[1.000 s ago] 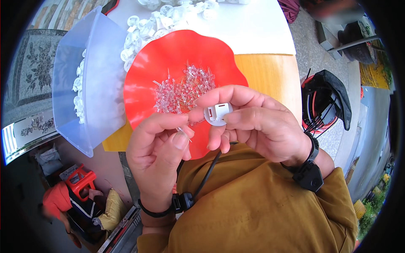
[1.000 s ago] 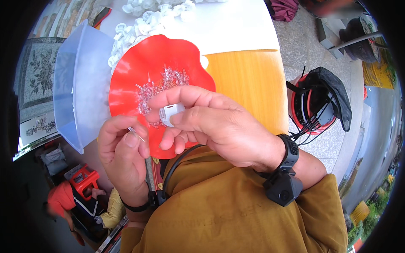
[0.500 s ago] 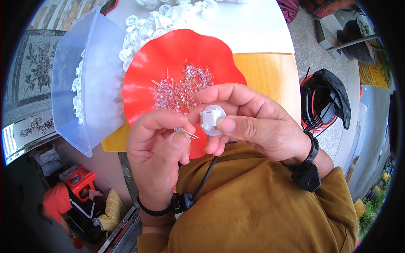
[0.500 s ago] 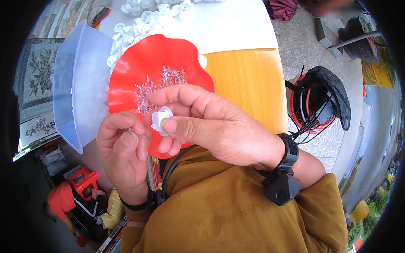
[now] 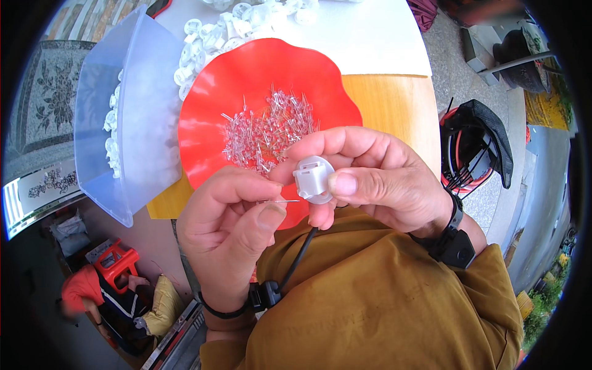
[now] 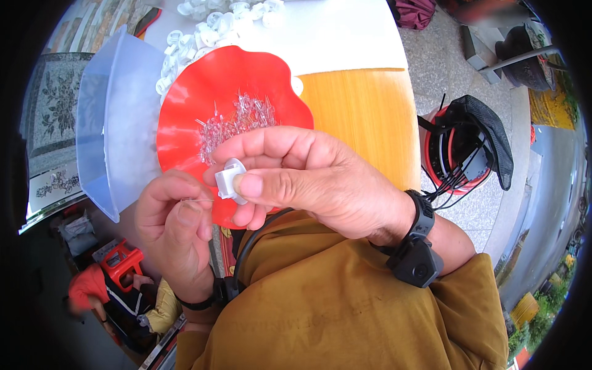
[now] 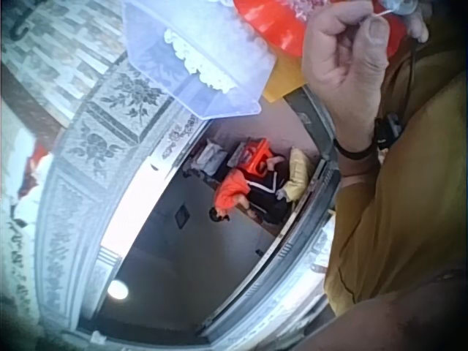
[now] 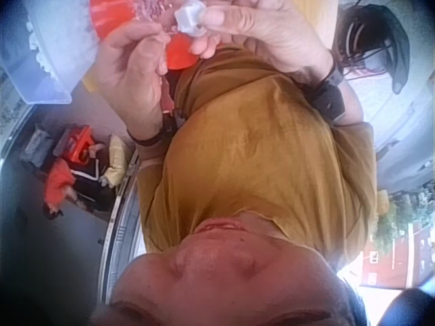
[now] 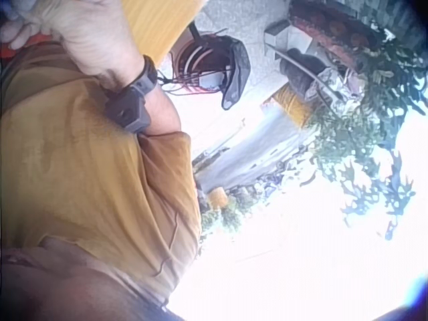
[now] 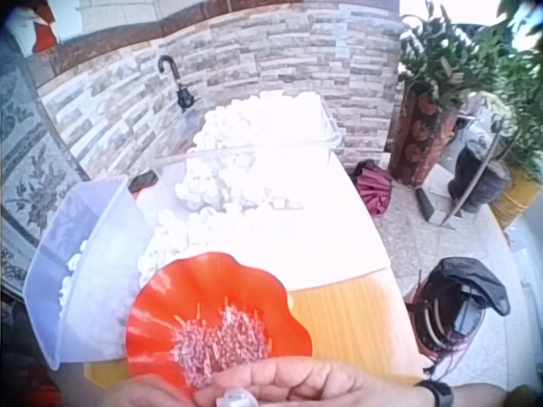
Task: Assembling small LED lights into white plastic housing components.
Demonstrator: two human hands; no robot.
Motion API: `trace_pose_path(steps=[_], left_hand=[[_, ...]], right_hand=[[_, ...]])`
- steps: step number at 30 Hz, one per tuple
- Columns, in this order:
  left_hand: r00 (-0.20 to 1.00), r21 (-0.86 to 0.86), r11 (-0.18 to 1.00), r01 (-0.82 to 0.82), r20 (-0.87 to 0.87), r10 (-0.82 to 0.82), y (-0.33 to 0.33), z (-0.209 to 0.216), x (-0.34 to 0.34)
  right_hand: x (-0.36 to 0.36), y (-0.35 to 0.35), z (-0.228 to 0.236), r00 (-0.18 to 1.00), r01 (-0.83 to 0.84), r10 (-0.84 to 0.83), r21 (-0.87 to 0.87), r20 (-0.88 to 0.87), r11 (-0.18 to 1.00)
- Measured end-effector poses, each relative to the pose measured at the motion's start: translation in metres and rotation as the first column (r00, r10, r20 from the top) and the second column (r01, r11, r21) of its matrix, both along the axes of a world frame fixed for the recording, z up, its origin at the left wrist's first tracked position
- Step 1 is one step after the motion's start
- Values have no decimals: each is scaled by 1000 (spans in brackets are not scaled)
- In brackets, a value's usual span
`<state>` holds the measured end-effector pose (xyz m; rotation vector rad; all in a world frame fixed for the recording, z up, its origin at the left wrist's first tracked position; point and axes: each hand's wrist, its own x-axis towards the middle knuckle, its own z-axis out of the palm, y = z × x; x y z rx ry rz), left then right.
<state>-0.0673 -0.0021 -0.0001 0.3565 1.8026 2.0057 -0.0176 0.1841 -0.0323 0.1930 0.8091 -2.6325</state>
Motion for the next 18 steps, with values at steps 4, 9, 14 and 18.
trace_pose_path(steps=[4,9,14,18], left_hand=[[988,-131,991,7,-154,-28,0,3,2],[974,-220,975,-21,-224,-29,3,5,3],[947,-278,959,-47,-317,-46,4,5,4],[926,-298,952,-73,-376,-46,3,7,5]], right_hand=[[1,-1,-3,1000,7,-8,-37,-13,999],[2,-1,-4,1000,-3,3,-63,-1,998],[3,0,-8,999,-39,38,-53,-26,998],[1,-1,-7,1000,-10,8,-45,-30,999]])
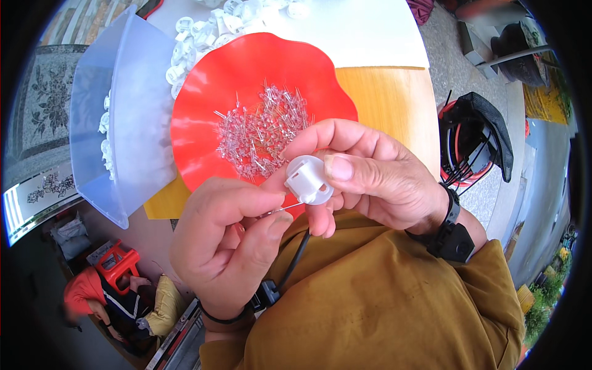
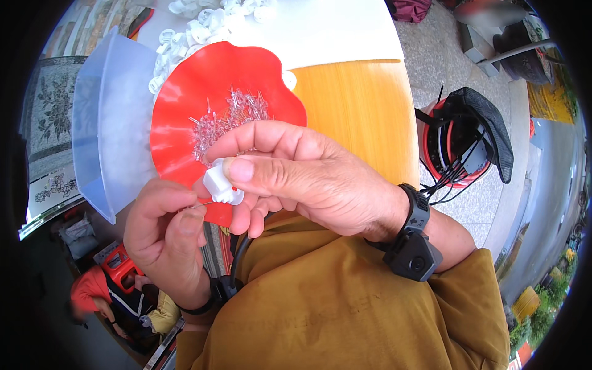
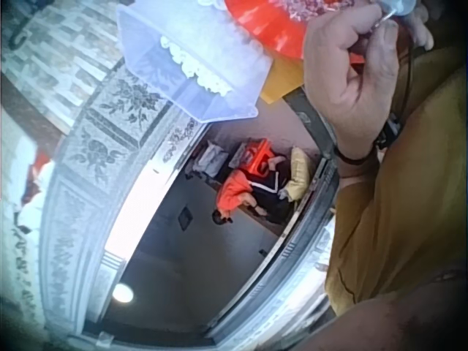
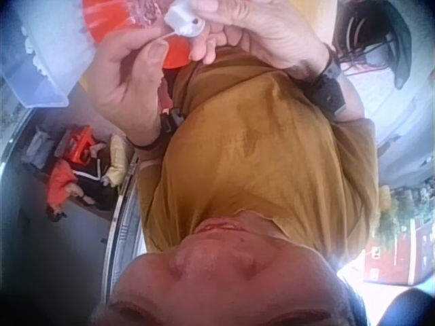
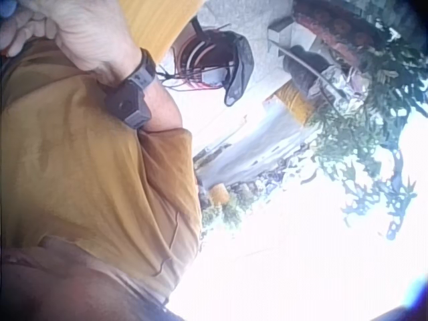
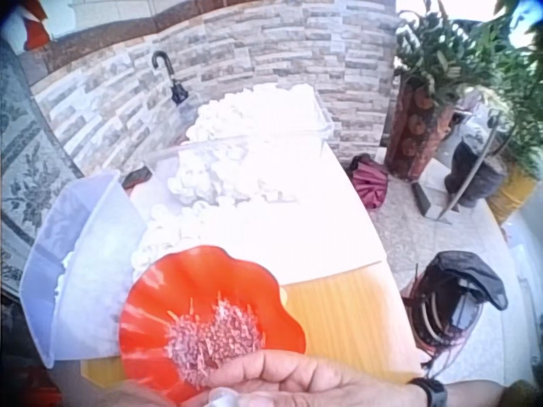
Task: Assembling small LED lights into white plastic housing components.
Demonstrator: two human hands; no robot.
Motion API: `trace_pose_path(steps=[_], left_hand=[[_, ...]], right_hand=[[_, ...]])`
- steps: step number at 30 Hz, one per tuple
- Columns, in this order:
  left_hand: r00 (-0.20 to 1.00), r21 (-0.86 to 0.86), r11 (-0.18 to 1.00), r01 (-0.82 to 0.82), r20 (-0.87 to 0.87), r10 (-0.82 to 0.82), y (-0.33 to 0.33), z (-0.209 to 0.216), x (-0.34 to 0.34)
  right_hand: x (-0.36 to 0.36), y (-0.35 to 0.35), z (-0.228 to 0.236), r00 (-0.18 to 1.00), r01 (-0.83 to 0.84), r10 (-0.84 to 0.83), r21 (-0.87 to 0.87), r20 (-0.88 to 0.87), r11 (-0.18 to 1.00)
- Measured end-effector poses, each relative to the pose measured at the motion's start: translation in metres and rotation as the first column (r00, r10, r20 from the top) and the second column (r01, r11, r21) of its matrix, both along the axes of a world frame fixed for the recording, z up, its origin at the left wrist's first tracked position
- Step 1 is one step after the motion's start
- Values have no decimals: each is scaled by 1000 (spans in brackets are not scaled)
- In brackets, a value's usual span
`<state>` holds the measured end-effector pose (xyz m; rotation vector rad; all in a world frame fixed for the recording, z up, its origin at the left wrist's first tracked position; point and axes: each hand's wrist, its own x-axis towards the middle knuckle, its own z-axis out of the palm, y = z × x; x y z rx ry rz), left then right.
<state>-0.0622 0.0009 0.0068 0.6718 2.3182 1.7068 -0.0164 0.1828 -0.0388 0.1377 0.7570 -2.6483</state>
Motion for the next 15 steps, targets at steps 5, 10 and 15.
trace_pose_path(steps=[5,10,15], left_hand=[[1000,-13,1000,11,-25,-12,2,0,-1],[994,-57,996,70,-85,-75,1,2,-1],[987,-56,994,89,-127,-96,1,2,0]], right_hand=[[0,0,-3,1000,-4,4,-10,-25,1000],[0,0,-3,999,-19,18,-11,-36,1000],[0,0,-3,999,-21,21,-6,-41,1000]])
